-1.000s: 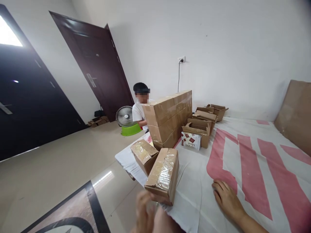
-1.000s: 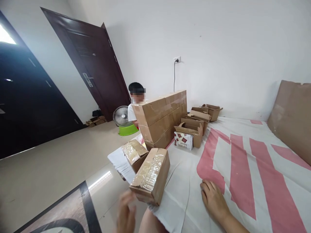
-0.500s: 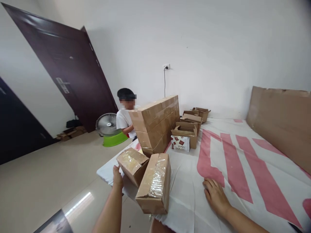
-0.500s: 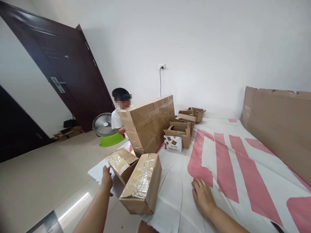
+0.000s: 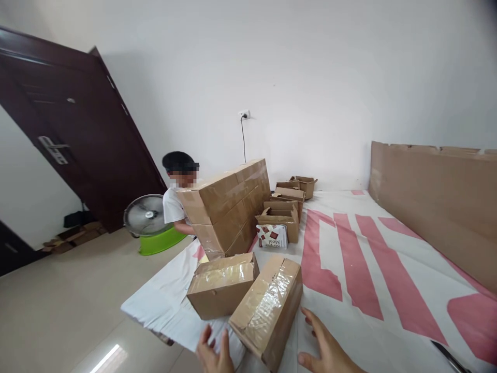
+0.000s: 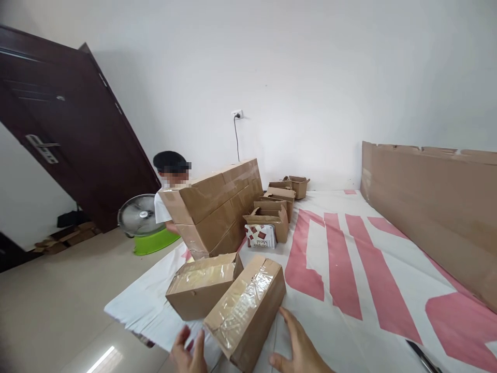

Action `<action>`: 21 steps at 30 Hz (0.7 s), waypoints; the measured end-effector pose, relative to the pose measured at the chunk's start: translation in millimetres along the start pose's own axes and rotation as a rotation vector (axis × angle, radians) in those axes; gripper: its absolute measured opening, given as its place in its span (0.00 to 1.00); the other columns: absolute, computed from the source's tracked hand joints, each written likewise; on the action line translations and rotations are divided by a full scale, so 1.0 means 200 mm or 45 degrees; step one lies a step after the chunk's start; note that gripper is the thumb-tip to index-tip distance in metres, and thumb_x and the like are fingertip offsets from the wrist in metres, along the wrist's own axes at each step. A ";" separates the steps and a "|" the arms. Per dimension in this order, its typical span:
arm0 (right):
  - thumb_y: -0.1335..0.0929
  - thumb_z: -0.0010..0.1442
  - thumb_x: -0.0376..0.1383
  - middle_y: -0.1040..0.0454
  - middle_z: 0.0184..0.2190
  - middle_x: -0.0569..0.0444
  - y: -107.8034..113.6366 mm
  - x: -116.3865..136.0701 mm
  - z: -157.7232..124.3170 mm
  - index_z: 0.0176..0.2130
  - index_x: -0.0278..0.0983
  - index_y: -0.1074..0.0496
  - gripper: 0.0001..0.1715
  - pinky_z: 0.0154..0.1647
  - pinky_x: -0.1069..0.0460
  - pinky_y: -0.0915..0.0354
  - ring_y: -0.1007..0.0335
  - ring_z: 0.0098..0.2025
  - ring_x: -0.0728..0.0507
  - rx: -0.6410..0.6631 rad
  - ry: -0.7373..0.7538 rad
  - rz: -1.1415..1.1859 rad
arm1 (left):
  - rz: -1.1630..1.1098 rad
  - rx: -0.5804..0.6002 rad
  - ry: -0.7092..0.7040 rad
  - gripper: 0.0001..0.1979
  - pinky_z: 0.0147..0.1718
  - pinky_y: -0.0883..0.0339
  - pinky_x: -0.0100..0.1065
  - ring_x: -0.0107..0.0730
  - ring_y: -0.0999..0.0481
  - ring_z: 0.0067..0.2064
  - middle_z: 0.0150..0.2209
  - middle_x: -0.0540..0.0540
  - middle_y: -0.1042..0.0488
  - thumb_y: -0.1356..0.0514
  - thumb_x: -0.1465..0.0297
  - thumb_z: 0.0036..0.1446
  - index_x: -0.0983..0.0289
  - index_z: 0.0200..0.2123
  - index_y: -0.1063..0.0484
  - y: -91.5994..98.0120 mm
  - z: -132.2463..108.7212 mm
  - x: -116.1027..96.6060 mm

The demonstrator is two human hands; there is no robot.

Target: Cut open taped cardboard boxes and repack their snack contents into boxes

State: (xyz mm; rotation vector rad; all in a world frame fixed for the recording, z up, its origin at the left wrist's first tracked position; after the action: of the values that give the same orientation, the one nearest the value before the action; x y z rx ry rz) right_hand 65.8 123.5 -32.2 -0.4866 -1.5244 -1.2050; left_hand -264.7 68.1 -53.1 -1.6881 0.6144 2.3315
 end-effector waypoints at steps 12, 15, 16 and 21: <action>0.34 0.57 0.50 0.33 0.59 0.48 0.48 -0.02 -0.09 0.49 0.44 0.30 0.23 0.58 0.42 0.37 0.37 0.61 0.37 -0.290 -0.161 -0.009 | 0.150 0.334 -0.589 0.62 0.65 0.53 0.57 0.59 0.60 0.70 0.71 0.63 0.66 0.30 0.57 0.38 0.56 0.67 0.69 -0.15 -0.38 -0.50; 0.35 0.57 0.53 0.35 0.62 0.49 0.66 -0.09 -0.27 0.50 0.46 0.29 0.25 0.60 0.42 0.39 0.40 0.63 0.36 -0.237 -0.196 -0.211 | 0.071 0.427 -0.428 0.58 0.62 0.45 0.57 0.60 0.47 0.67 0.68 0.67 0.53 0.33 0.55 0.43 0.59 0.68 0.67 -0.17 -0.35 -0.46; 0.35 0.57 0.53 0.34 0.61 0.50 0.75 -0.15 -0.34 0.50 0.46 0.29 0.25 0.60 0.43 0.39 0.40 0.63 0.36 -0.261 -0.227 -0.283 | 0.025 0.501 -0.401 0.59 0.61 0.45 0.57 0.61 0.45 0.66 0.67 0.68 0.50 0.33 0.54 0.43 0.61 0.68 0.67 -0.19 -0.36 -0.44; 0.33 0.51 0.53 0.24 0.51 0.47 1.21 -0.52 -0.77 0.46 0.46 0.26 0.25 0.50 0.44 0.32 0.28 0.52 0.33 -0.560 -0.533 -0.721 | -0.334 1.291 -0.485 0.64 0.65 0.53 0.54 0.62 0.51 0.68 0.68 0.69 0.50 0.29 0.50 0.33 0.63 0.68 0.58 -0.42 -0.62 -0.53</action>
State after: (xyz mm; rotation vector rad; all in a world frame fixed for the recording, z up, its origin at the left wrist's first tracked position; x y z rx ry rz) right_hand 372.1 116.1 -36.3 -0.6476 -1.8208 -1.9987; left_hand -90.8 97.6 -4.2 -0.7759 1.1314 1.5996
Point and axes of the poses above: each hand's wrist, its own z-axis towards the middle knuckle, its own y-axis out of the back of the hand, x = y × z, the point moved 8 cm from there along z, towards the middle knuckle
